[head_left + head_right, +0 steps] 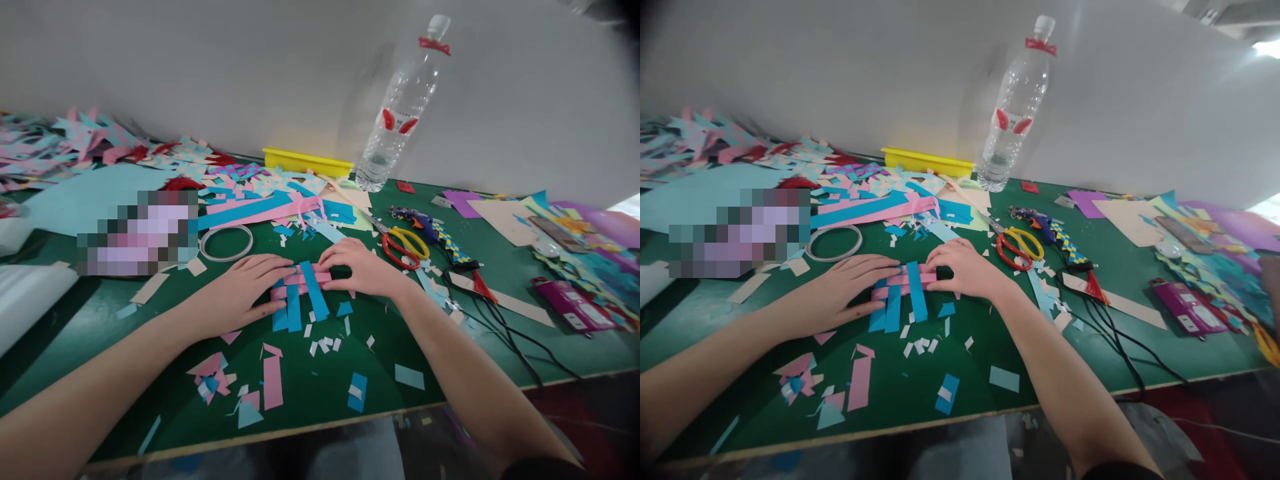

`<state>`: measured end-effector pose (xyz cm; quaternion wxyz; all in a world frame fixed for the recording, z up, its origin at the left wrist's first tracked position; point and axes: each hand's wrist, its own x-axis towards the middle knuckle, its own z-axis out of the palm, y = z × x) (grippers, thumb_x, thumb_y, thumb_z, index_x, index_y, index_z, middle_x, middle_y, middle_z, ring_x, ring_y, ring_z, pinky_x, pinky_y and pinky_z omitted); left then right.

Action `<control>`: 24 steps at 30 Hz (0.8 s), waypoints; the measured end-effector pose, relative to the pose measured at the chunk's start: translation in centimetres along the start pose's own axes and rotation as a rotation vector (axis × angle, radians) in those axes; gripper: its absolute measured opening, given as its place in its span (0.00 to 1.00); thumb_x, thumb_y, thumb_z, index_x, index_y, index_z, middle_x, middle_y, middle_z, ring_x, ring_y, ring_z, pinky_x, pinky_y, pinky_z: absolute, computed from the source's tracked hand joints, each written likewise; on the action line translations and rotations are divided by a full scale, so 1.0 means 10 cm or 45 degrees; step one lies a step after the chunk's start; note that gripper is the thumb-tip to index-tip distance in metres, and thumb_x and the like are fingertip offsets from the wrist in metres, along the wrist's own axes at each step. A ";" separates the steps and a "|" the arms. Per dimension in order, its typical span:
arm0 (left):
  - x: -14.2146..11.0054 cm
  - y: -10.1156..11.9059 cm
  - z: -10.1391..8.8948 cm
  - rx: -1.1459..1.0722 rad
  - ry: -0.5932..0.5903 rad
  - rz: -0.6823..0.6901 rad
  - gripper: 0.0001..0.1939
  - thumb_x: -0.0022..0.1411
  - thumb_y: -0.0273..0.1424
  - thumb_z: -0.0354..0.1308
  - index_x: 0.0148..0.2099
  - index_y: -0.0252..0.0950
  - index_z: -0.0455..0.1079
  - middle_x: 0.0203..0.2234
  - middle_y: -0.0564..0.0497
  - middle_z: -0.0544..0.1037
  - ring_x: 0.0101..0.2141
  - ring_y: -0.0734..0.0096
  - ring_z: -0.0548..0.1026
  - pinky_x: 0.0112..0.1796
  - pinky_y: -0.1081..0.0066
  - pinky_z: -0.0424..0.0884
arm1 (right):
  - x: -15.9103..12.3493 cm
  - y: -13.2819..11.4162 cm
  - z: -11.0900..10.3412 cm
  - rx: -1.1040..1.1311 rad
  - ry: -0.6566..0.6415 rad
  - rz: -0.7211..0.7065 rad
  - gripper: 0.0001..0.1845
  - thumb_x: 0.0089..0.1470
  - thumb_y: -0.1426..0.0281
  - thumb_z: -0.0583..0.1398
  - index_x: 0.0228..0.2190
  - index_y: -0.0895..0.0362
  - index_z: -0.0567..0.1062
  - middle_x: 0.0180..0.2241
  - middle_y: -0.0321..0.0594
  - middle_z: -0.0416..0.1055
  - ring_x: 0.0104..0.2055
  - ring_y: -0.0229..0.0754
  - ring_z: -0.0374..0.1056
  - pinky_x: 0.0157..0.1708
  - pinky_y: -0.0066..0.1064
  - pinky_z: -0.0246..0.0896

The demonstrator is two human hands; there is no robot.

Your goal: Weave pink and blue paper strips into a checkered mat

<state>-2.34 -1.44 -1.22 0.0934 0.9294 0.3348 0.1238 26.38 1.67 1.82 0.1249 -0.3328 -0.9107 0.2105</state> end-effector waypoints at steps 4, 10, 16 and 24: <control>0.00 0.01 -0.01 -0.008 -0.004 -0.004 0.28 0.69 0.48 0.49 0.67 0.45 0.59 0.64 0.47 0.63 0.62 0.53 0.61 0.60 0.52 0.60 | 0.00 -0.01 -0.01 -0.009 -0.010 -0.002 0.17 0.57 0.54 0.62 0.41 0.51 0.79 0.48 0.40 0.75 0.52 0.47 0.66 0.58 0.47 0.46; 0.00 0.02 -0.01 -0.042 0.019 0.050 0.28 0.68 0.47 0.51 0.68 0.48 0.57 0.63 0.48 0.65 0.61 0.54 0.62 0.60 0.53 0.61 | 0.00 -0.01 -0.01 -0.025 -0.004 -0.003 0.16 0.57 0.54 0.62 0.41 0.51 0.79 0.48 0.40 0.75 0.52 0.48 0.67 0.58 0.47 0.46; 0.00 0.02 -0.02 -0.037 -0.008 0.051 0.28 0.69 0.46 0.51 0.68 0.49 0.56 0.63 0.48 0.64 0.61 0.54 0.62 0.60 0.54 0.60 | 0.00 -0.01 0.00 -0.044 -0.002 -0.010 0.16 0.57 0.55 0.62 0.42 0.50 0.79 0.48 0.40 0.75 0.52 0.48 0.67 0.58 0.47 0.47; -0.01 0.01 -0.01 -0.046 -0.045 0.058 0.28 0.68 0.46 0.52 0.68 0.50 0.55 0.64 0.49 0.63 0.62 0.54 0.61 0.60 0.53 0.60 | -0.01 -0.03 -0.01 -0.053 0.007 -0.026 0.13 0.57 0.58 0.62 0.40 0.51 0.79 0.47 0.39 0.76 0.51 0.46 0.68 0.58 0.47 0.47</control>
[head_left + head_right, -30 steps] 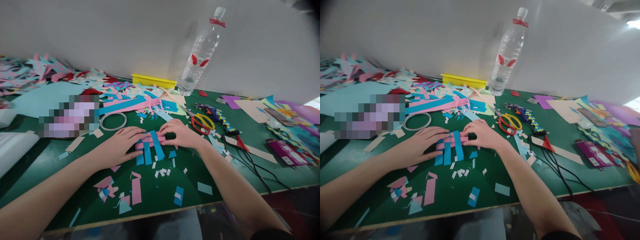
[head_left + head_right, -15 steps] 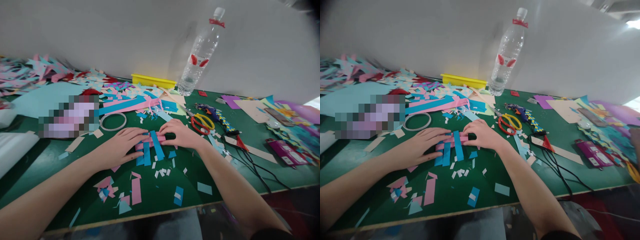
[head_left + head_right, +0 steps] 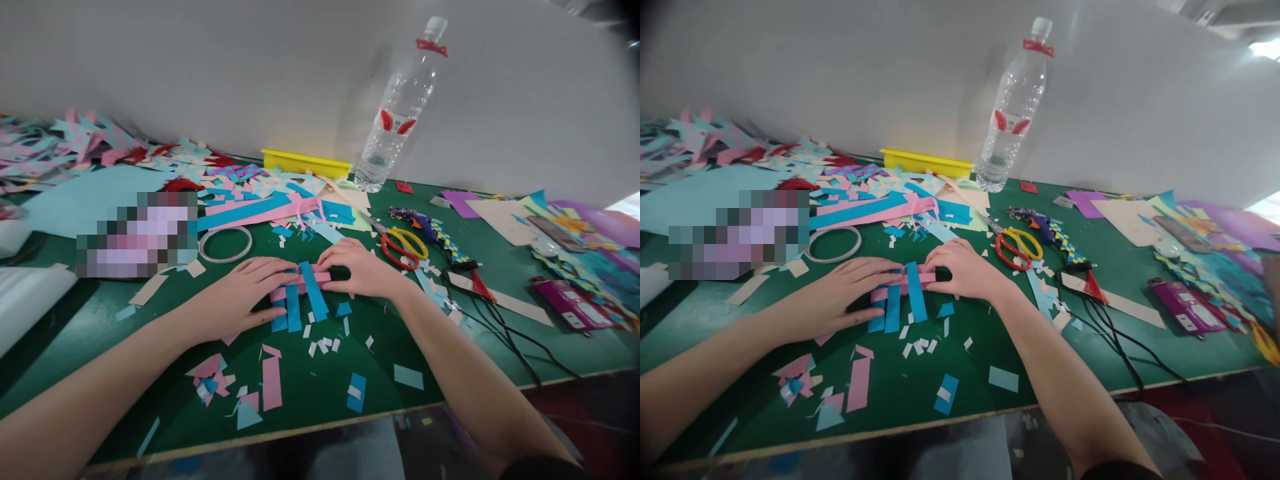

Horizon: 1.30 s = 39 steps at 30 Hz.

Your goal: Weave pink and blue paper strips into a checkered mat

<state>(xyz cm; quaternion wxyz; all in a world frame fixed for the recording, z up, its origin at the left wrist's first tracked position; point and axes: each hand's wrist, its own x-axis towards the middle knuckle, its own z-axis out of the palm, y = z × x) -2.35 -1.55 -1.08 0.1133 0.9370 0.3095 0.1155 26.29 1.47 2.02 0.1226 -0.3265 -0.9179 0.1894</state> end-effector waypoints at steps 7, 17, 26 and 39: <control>0.01 0.02 -0.01 -0.012 -0.020 -0.001 0.28 0.69 0.45 0.51 0.68 0.50 0.55 0.64 0.49 0.62 0.62 0.55 0.60 0.60 0.53 0.60 | -0.01 -0.02 0.01 -0.035 0.008 0.018 0.12 0.57 0.59 0.62 0.39 0.52 0.79 0.48 0.40 0.75 0.51 0.46 0.68 0.60 0.48 0.45; 0.01 0.01 -0.01 -0.009 -0.031 0.013 0.29 0.69 0.46 0.51 0.68 0.49 0.54 0.64 0.50 0.62 0.62 0.56 0.61 0.62 0.50 0.56 | -0.01 -0.05 -0.01 -0.044 0.006 0.039 0.15 0.56 0.56 0.63 0.39 0.53 0.77 0.47 0.40 0.75 0.52 0.47 0.68 0.63 0.49 0.40; 0.02 0.01 -0.01 0.006 -0.038 0.024 0.29 0.69 0.47 0.51 0.69 0.48 0.53 0.65 0.48 0.63 0.63 0.57 0.61 0.63 0.49 0.52 | -0.02 -0.06 0.01 -0.039 0.123 0.023 0.24 0.58 0.53 0.60 0.50 0.53 0.72 0.52 0.43 0.73 0.56 0.48 0.66 0.63 0.47 0.42; 0.03 0.03 -0.06 0.047 0.207 0.129 0.13 0.71 0.37 0.51 0.51 0.43 0.74 0.50 0.52 0.79 0.51 0.63 0.73 0.55 0.60 0.63 | -0.01 -0.13 0.04 0.004 0.053 -0.085 0.35 0.48 0.48 0.66 0.52 0.54 0.72 0.54 0.45 0.70 0.58 0.50 0.62 0.60 0.44 0.48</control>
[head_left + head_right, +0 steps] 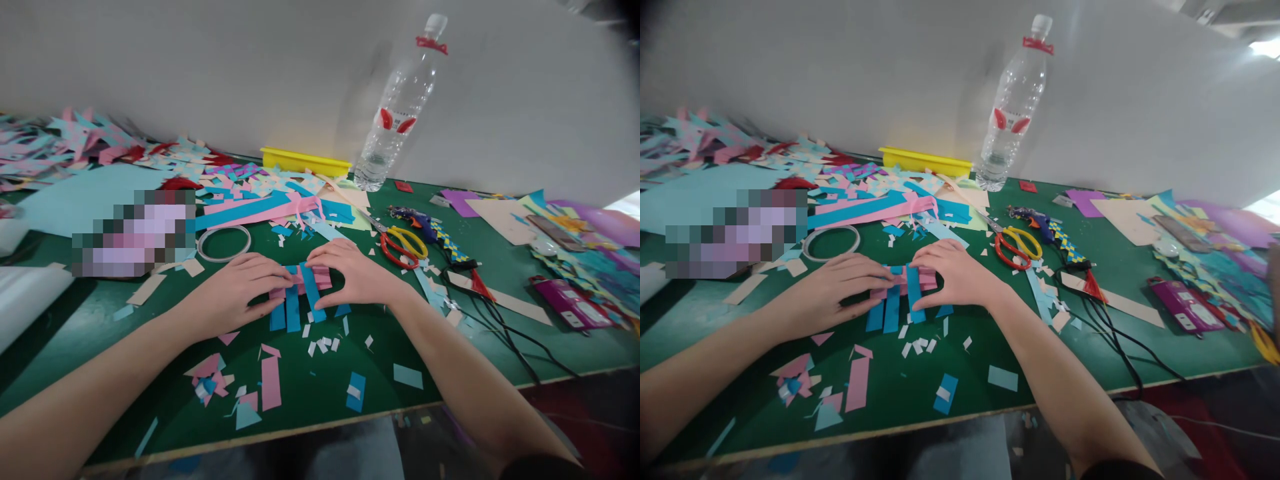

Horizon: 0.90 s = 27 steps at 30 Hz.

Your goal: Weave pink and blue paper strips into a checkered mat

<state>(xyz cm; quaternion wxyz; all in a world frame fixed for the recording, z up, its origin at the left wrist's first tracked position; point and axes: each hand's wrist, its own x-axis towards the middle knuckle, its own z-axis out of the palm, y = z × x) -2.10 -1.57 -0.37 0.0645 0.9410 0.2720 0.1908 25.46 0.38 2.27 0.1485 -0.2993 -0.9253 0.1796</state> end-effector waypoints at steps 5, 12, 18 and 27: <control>0.01 -0.01 0.02 -0.019 -0.045 0.026 0.14 0.71 0.36 0.51 0.51 0.44 0.75 0.52 0.53 0.78 0.52 0.65 0.74 0.58 0.61 0.62 | 0.01 0.01 0.04 -0.002 -0.051 -0.001 0.34 0.47 0.48 0.66 0.51 0.54 0.73 0.56 0.44 0.69 0.60 0.52 0.59 0.61 0.46 0.47; 0.00 -0.03 0.02 -0.007 -0.103 0.027 0.15 0.71 0.37 0.51 0.53 0.42 0.74 0.53 0.52 0.78 0.53 0.64 0.74 0.59 0.60 0.62 | 0.02 0.04 0.08 0.009 -0.092 0.023 0.33 0.49 0.48 0.65 0.50 0.54 0.73 0.56 0.45 0.69 0.60 0.53 0.60 0.60 0.47 0.48; 0.01 -0.01 0.02 -0.048 -0.094 -0.007 0.14 0.70 0.37 0.51 0.51 0.43 0.76 0.52 0.53 0.78 0.52 0.64 0.74 0.59 0.59 0.63 | 0.05 0.05 0.12 0.025 -0.051 0.035 0.28 0.52 0.50 0.64 0.48 0.55 0.74 0.54 0.45 0.70 0.58 0.50 0.62 0.60 0.46 0.48; 0.01 0.00 0.03 -0.088 -0.134 -0.094 0.15 0.70 0.39 0.51 0.51 0.46 0.76 0.51 0.54 0.79 0.54 0.64 0.73 0.62 0.56 0.59 | 0.10 0.11 0.17 0.117 0.032 0.065 0.18 0.58 0.55 0.61 0.43 0.54 0.77 0.50 0.42 0.74 0.53 0.47 0.66 0.57 0.44 0.51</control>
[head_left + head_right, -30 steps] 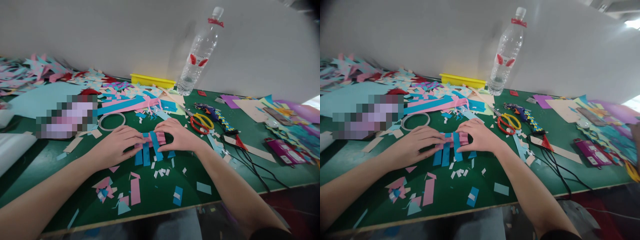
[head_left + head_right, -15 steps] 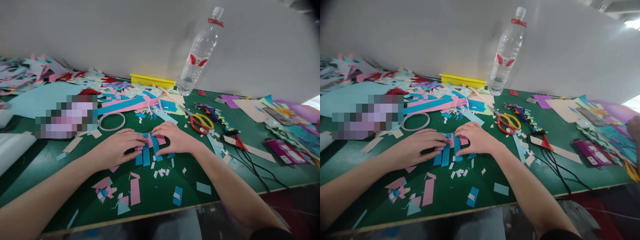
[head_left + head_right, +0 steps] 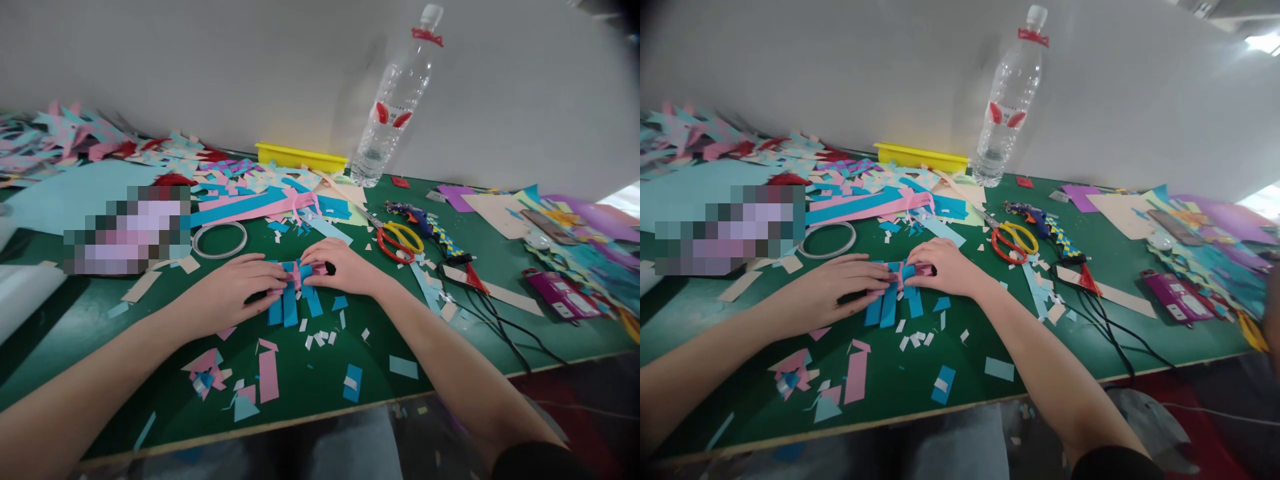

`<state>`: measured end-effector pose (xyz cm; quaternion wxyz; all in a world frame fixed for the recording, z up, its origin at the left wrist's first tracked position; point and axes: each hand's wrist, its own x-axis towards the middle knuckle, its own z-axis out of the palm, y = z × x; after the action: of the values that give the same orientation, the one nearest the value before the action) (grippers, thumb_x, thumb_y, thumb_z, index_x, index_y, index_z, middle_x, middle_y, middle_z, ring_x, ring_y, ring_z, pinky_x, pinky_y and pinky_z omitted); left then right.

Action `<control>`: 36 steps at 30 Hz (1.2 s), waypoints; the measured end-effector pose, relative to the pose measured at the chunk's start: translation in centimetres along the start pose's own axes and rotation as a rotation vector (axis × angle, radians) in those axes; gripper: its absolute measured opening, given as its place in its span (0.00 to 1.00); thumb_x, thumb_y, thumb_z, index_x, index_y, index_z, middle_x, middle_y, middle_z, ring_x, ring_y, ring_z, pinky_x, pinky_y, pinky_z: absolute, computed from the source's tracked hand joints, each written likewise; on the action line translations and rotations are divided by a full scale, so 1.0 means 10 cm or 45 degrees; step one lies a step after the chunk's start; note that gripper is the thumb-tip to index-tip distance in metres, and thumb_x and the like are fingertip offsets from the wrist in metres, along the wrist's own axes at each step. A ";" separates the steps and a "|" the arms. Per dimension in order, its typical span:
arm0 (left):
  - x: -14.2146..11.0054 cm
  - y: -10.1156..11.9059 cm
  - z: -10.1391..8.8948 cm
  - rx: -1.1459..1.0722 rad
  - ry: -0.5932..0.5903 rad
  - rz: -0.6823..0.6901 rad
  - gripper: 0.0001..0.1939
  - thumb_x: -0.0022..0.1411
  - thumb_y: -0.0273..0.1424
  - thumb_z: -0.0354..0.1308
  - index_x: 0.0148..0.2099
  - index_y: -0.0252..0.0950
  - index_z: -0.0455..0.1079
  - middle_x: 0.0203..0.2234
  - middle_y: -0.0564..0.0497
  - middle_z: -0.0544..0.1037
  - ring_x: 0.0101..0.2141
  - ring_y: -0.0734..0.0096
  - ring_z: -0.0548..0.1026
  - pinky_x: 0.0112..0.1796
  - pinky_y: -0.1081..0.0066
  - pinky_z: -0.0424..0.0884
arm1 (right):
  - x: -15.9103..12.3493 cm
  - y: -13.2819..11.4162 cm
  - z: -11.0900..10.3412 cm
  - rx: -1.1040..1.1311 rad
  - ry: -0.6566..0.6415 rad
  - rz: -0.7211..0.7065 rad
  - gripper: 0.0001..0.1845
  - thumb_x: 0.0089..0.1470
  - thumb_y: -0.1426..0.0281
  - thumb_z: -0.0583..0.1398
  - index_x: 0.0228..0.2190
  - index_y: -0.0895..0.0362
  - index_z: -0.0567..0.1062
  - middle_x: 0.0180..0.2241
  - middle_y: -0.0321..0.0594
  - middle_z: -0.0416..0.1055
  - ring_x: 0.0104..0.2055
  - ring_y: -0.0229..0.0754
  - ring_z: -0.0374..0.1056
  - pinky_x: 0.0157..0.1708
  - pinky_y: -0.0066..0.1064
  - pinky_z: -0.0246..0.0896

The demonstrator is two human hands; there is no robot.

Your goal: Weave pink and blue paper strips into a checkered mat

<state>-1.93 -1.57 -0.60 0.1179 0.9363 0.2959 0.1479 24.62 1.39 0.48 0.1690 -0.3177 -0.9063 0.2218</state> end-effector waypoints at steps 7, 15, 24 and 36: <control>0.03 0.08 -0.05 0.037 -0.052 -0.036 0.17 0.71 0.40 0.48 0.49 0.44 0.76 0.50 0.53 0.80 0.54 0.63 0.74 0.61 0.56 0.60 | 0.05 -0.01 0.01 0.101 0.055 0.080 0.14 0.57 0.60 0.63 0.38 0.57 0.79 0.45 0.42 0.76 0.48 0.44 0.68 0.54 0.39 0.56; 0.16 0.11 -0.11 0.134 -0.092 -0.002 0.18 0.71 0.38 0.46 0.42 0.42 0.78 0.45 0.51 0.82 0.45 0.62 0.77 0.56 0.56 0.64 | 0.16 -0.09 -0.07 0.158 -0.002 0.239 0.12 0.58 0.60 0.62 0.32 0.56 0.79 0.42 0.41 0.75 0.45 0.42 0.69 0.47 0.36 0.61; 0.39 0.09 -0.08 0.226 -0.034 -0.076 0.18 0.67 0.40 0.51 0.30 0.39 0.77 0.30 0.50 0.82 0.36 0.58 0.78 0.46 0.55 0.69 | 0.33 -0.04 -0.08 0.170 0.061 0.404 0.13 0.56 0.60 0.61 0.28 0.56 0.78 0.29 0.36 0.74 0.30 0.37 0.66 0.32 0.31 0.56; 0.33 0.06 0.09 0.022 0.160 -0.083 0.14 0.68 0.38 0.52 0.34 0.38 0.72 0.33 0.49 0.80 0.36 0.63 0.76 0.43 0.60 0.68 | 0.27 0.07 0.13 0.467 0.526 0.500 0.22 0.50 0.64 0.65 0.46 0.57 0.71 0.27 0.32 0.74 0.30 0.38 0.69 0.38 0.34 0.64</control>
<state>1.26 -0.24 -0.56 0.0959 0.9160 0.3344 0.1999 22.40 3.32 -0.50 0.3573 -0.4889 -0.7194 0.3404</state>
